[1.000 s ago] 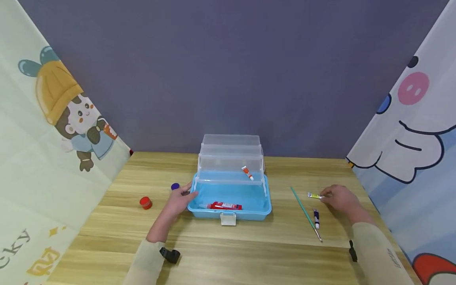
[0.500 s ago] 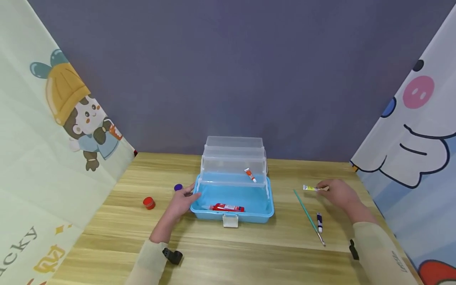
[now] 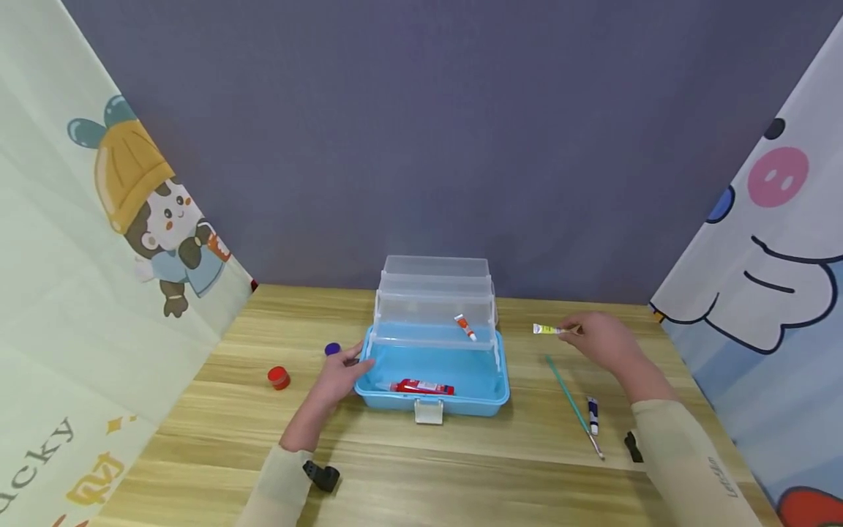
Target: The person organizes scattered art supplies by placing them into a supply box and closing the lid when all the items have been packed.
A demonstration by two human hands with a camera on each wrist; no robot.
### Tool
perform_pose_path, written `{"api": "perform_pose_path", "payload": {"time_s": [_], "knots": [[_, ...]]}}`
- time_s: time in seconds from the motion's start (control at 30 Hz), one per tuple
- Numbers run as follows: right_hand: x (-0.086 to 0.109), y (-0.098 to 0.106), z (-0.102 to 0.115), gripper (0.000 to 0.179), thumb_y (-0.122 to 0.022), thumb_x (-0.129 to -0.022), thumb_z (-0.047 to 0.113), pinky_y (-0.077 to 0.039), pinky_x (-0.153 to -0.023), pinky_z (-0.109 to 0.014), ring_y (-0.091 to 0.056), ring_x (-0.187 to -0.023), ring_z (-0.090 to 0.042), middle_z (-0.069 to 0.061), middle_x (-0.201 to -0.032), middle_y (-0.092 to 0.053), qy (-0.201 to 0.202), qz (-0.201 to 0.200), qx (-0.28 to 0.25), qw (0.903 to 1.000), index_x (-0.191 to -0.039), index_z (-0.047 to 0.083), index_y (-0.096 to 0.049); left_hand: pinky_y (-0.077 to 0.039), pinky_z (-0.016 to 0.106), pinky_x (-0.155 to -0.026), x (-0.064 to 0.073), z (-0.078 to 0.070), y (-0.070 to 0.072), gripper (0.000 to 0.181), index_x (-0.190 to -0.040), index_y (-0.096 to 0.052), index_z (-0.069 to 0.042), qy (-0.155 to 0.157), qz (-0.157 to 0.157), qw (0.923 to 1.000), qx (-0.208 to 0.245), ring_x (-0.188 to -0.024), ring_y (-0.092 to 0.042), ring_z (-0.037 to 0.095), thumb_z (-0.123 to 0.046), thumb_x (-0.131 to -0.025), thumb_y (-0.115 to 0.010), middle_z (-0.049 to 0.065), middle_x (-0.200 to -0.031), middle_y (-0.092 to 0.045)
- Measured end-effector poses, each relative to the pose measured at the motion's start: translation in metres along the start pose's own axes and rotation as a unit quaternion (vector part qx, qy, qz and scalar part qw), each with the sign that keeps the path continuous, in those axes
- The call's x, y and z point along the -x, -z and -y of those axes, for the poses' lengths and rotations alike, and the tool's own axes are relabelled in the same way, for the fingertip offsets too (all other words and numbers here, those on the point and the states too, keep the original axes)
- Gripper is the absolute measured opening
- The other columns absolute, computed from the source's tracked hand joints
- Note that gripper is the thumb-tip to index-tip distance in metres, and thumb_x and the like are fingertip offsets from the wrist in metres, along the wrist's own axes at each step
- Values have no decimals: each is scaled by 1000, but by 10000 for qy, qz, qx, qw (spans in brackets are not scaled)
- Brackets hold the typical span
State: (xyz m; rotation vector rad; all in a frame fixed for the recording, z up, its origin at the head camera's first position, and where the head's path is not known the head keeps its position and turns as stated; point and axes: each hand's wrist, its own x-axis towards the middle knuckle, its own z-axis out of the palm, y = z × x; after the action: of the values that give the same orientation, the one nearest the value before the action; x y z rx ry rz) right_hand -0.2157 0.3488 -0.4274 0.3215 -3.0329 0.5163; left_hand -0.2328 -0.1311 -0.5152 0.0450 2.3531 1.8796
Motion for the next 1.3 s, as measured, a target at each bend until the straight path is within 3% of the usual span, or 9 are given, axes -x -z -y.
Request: {"api": "perform_pose_path", "payload": {"time_s": [0.43,0.7,0.9,1.3], "knots": [[-38,10,53,29,-65,-94,33,-53,-71,-45,-61,-95,-29,-10,-111,-68,353,66,-84,9993,-114,13,-73,-58,38,-76,-3,-7,2,59,-143,-48,-18,145,8,9999,11,-110,-61,36,-25,-90,-72,27,-135,-52],[-59,2,84,25,-71,-90,27,-52,-77,-46,-61,-95,-29,-10,-109,-69,482,-56,-201,9986,-109,11,-74,-58,38,-77,-1,-4,1,59,-143,-48,-14,103,-24,9999,37,-108,-61,36,-24,-89,-72,29,-133,-52],[-68,-6,109,21,-72,-89,22,-53,-78,-44,-61,-94,-25,-6,-107,-69,656,-24,-229,9976,-108,12,-75,-59,35,-70,4,2,3,61,-144,-47,-15,353,-89,9993,22,-100,-65,31,-25,-90,-72,29,-130,-54],[-75,-8,127,19,-74,-88,20,-54,-77,-40,-63,-92,-21,-1,-104,-70,956,-143,-138,9952,-105,14,-75,-59,36,-71,0,-3,0,59,-143,-48,-13,209,-69,9998,18,-103,-63,33,-22,-90,-72,29,-130,-54]]}}
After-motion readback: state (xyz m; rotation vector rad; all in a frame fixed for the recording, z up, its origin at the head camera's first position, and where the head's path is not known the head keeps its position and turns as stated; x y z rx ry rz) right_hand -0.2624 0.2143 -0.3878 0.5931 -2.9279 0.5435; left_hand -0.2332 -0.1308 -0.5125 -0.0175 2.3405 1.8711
